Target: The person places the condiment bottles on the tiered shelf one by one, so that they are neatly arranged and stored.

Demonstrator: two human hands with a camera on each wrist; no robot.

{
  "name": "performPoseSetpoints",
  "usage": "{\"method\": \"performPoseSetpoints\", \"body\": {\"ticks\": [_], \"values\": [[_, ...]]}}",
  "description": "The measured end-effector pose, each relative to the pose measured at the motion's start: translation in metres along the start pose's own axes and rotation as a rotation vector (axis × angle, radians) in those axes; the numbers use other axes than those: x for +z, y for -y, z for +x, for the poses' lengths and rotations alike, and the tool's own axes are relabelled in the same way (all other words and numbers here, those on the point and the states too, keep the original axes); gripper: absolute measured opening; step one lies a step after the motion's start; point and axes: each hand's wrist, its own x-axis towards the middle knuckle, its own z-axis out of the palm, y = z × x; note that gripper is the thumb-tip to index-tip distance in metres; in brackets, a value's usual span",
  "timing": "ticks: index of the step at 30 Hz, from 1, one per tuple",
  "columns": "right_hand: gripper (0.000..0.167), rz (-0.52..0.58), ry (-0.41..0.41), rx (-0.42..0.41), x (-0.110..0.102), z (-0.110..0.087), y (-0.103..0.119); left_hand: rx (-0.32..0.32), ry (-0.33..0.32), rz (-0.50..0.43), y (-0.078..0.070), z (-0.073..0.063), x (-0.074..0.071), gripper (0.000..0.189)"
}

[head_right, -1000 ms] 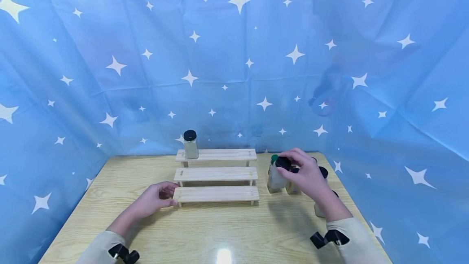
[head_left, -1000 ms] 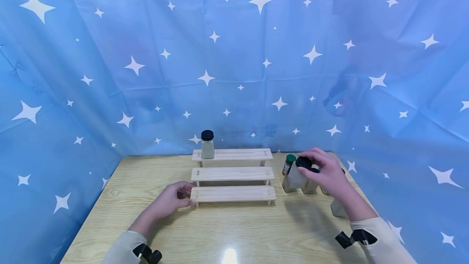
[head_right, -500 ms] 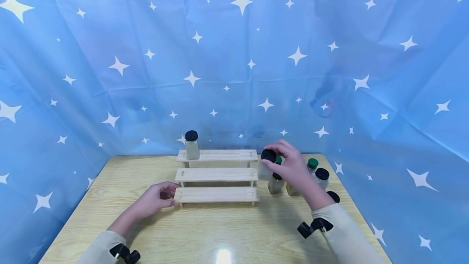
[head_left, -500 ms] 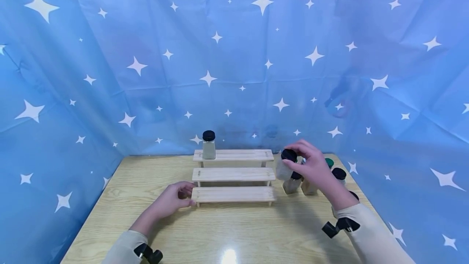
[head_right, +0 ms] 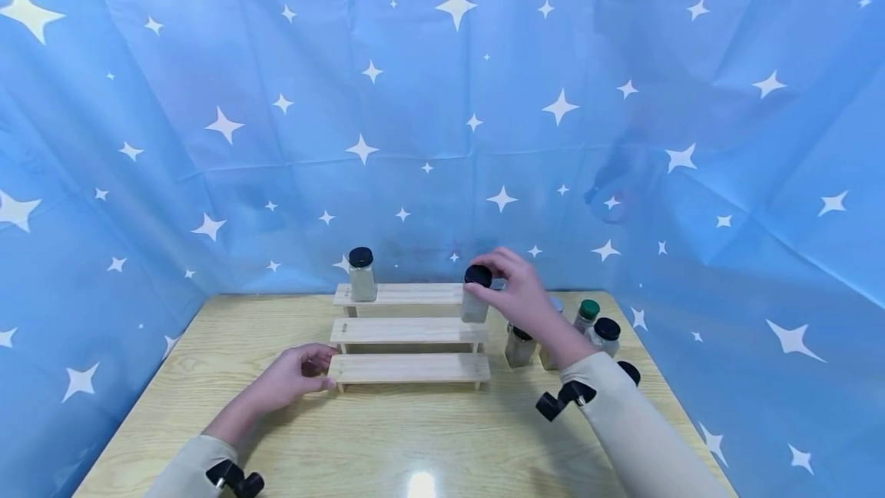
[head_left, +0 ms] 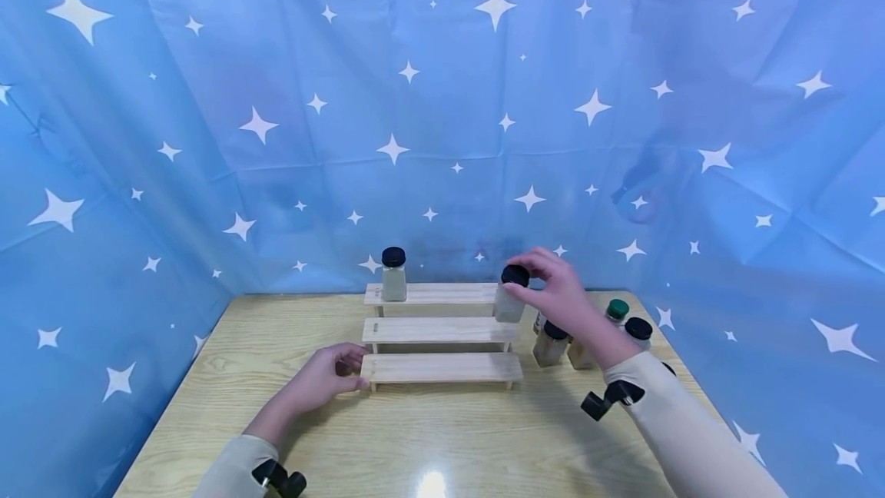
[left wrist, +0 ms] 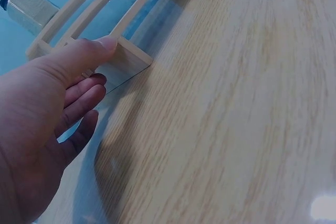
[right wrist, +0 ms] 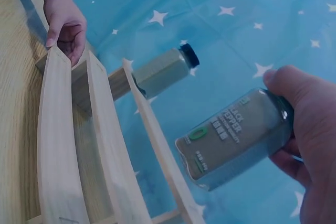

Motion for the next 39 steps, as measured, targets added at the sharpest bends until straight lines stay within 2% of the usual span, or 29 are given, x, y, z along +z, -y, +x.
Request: {"method": "performPoseSetpoints", "body": {"ticks": [9, 20, 39], "values": [[0.036, 0.03, 0.056, 0.058, 0.017, 0.029, 0.003, -0.009, -0.002, 0.002, -0.001, 0.0, 0.0, 0.051], [0.036, 0.095, 0.092, 0.092, 0.034, 0.057, 0.01, -0.026, -0.01, 0.009, -0.002, -0.001, 0.0, 0.052], [0.035, 0.13, 0.109, 0.05, 0.067, 0.084, 0.013, 0.006, 0.006, 0.01, 0.0, 0.0, -0.001, 0.053]]}}
